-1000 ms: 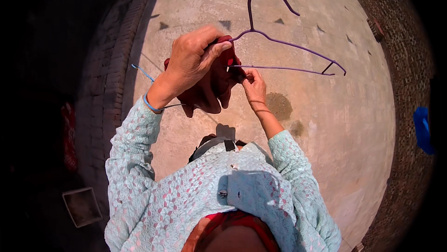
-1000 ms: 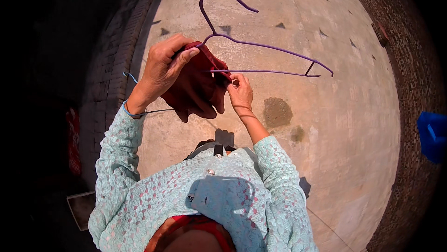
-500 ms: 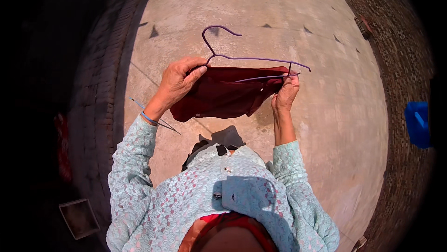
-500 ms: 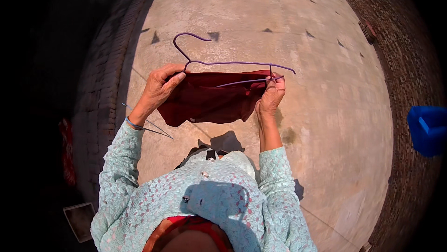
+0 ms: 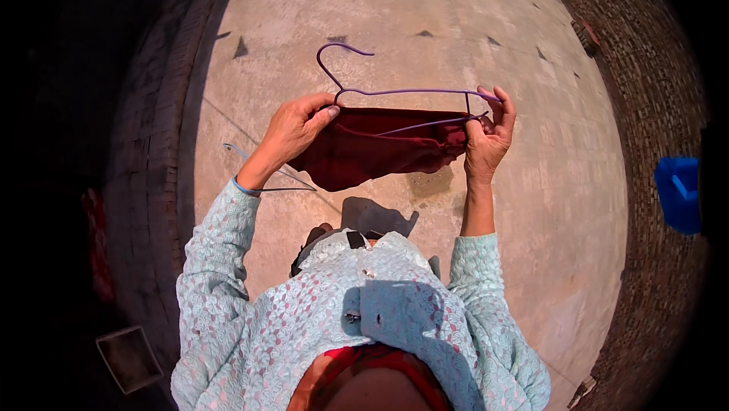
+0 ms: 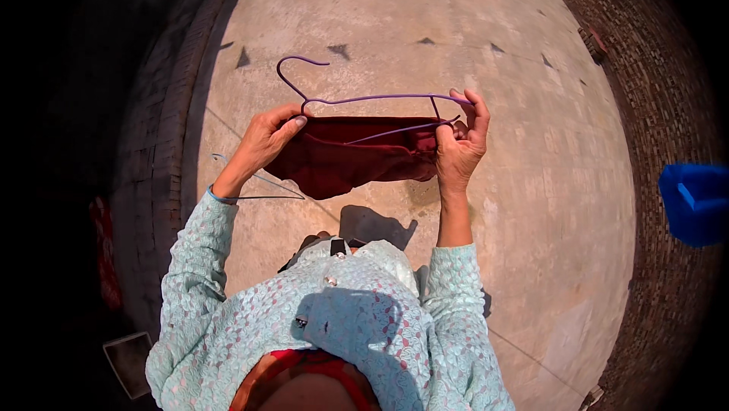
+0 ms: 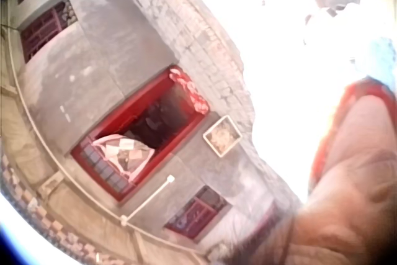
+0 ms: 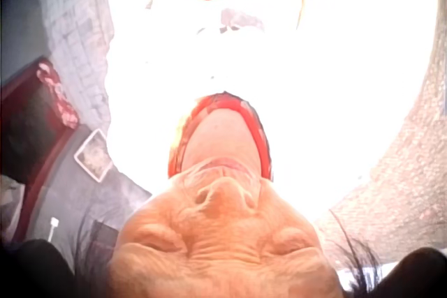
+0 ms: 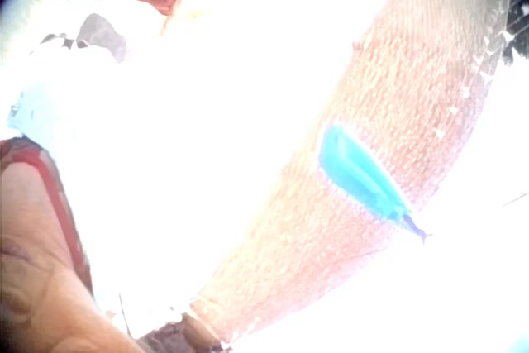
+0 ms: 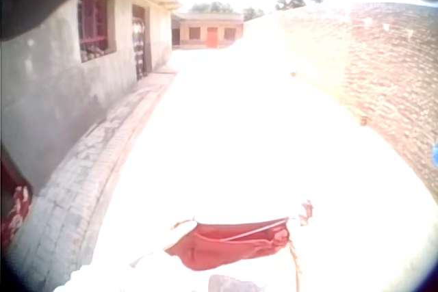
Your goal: The person walks across a rooftop carrying a clothes hanger, then picks up a maroon garment and places it on the hanger. The person adjusts the garment on the hanger and holds it up, preparing to hang it.
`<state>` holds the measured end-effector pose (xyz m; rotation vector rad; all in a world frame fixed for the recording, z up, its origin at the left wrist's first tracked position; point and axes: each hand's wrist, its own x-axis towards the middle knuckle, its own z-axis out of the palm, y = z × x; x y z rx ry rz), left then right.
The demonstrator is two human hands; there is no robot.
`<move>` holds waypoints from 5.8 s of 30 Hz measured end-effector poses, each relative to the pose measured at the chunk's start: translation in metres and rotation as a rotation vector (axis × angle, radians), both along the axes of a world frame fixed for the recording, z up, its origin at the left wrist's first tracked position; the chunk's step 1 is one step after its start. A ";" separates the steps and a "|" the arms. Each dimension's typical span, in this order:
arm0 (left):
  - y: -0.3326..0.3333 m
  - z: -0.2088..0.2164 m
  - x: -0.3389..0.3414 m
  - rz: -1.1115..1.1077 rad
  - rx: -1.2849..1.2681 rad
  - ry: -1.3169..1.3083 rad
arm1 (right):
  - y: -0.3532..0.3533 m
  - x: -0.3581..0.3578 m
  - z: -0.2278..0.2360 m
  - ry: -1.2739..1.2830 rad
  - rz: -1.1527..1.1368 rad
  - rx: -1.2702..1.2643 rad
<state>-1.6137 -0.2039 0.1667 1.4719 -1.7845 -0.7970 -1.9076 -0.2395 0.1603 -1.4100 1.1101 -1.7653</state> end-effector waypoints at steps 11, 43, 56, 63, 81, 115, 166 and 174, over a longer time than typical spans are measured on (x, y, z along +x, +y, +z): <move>-0.014 -0.020 -0.002 0.073 -0.113 0.388 | 0.020 0.023 0.000 0.069 0.011 0.066; -0.006 0.012 -0.013 -0.090 -0.176 0.029 | 0.019 -0.016 0.039 -0.127 1.112 0.624; -0.005 -0.007 -0.024 -0.021 -0.486 -0.359 | 0.062 0.040 -0.001 0.514 0.805 0.523; 0.036 -0.021 -0.033 0.535 -0.650 -0.023 | 0.065 0.038 -0.004 0.372 0.797 0.501; 0.036 -0.056 -0.029 0.726 -0.430 0.075 | 0.055 0.021 0.002 0.262 0.875 0.590; 0.010 -0.042 0.047 0.635 -0.168 0.414 | 0.053 -0.027 0.026 0.870 0.651 0.465; -0.002 -0.041 0.059 0.420 0.167 -0.028 | 0.093 -0.007 -0.014 0.797 0.501 0.491; 0.002 -0.036 0.043 0.411 0.083 -0.048 | 0.101 0.018 -0.032 0.801 0.416 0.436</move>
